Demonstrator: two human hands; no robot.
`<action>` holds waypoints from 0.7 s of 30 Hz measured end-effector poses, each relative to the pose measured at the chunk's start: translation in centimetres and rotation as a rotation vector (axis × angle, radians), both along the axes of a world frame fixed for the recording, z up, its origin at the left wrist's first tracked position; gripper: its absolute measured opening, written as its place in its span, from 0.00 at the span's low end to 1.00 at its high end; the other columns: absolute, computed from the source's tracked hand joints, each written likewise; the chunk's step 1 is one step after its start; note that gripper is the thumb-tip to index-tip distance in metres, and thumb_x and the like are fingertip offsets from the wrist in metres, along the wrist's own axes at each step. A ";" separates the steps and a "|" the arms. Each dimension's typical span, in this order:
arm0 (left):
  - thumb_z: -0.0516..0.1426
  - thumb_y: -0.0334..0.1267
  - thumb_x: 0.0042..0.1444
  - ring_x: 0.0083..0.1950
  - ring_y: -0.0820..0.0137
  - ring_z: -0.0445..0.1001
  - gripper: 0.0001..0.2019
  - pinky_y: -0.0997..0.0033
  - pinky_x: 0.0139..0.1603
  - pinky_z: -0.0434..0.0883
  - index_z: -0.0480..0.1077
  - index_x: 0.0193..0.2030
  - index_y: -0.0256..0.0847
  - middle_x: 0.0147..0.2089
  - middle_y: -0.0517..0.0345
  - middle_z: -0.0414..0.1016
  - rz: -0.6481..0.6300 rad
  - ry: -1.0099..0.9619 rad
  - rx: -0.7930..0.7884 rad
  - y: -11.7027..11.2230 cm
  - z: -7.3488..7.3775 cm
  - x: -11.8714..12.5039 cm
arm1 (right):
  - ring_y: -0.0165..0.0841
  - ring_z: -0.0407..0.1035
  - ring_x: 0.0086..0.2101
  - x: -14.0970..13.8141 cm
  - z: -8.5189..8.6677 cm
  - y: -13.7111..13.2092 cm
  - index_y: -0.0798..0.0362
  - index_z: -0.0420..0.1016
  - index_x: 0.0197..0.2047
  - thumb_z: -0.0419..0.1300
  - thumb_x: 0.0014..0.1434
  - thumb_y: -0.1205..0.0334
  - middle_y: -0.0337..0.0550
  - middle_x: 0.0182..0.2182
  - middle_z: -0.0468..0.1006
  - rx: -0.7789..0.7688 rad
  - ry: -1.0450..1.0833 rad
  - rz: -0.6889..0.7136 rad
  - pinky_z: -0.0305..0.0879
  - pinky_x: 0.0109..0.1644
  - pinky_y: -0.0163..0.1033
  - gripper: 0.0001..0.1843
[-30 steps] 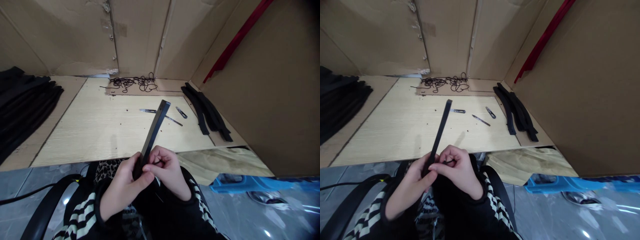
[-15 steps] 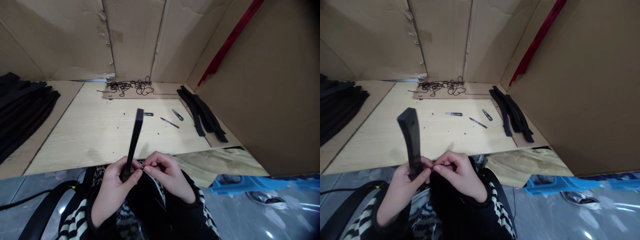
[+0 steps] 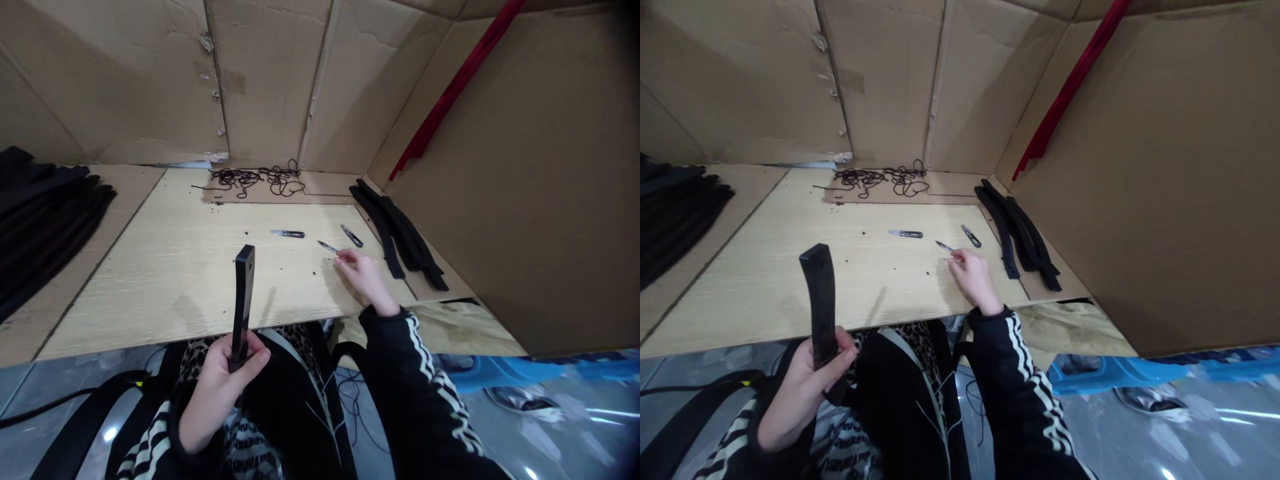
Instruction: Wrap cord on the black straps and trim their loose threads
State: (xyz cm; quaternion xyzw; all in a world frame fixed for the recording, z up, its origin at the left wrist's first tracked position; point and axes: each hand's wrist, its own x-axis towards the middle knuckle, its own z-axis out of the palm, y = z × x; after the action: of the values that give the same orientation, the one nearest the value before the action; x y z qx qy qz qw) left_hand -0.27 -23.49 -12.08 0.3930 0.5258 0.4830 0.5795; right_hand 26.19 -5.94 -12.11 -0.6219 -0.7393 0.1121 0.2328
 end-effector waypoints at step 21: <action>0.69 0.50 0.42 0.24 0.77 0.56 0.19 0.78 0.23 0.56 0.68 0.27 0.39 0.22 0.65 0.59 -0.091 -0.112 -0.152 -0.2 4.6 -2.9 | 0.40 0.70 0.49 3.8 1.0 10.3 0.61 0.74 0.42 0.58 0.63 0.56 0.53 0.46 0.77 -0.167 -0.524 -0.185 0.62 0.55 0.50 0.15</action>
State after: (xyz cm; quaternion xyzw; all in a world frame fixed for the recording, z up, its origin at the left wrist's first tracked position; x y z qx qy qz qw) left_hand -3.13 -23.65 -7.43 0.3437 0.5092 0.4360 0.6576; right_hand 29.95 4.39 -11.09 -0.7115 -0.7025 -0.0137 -0.0087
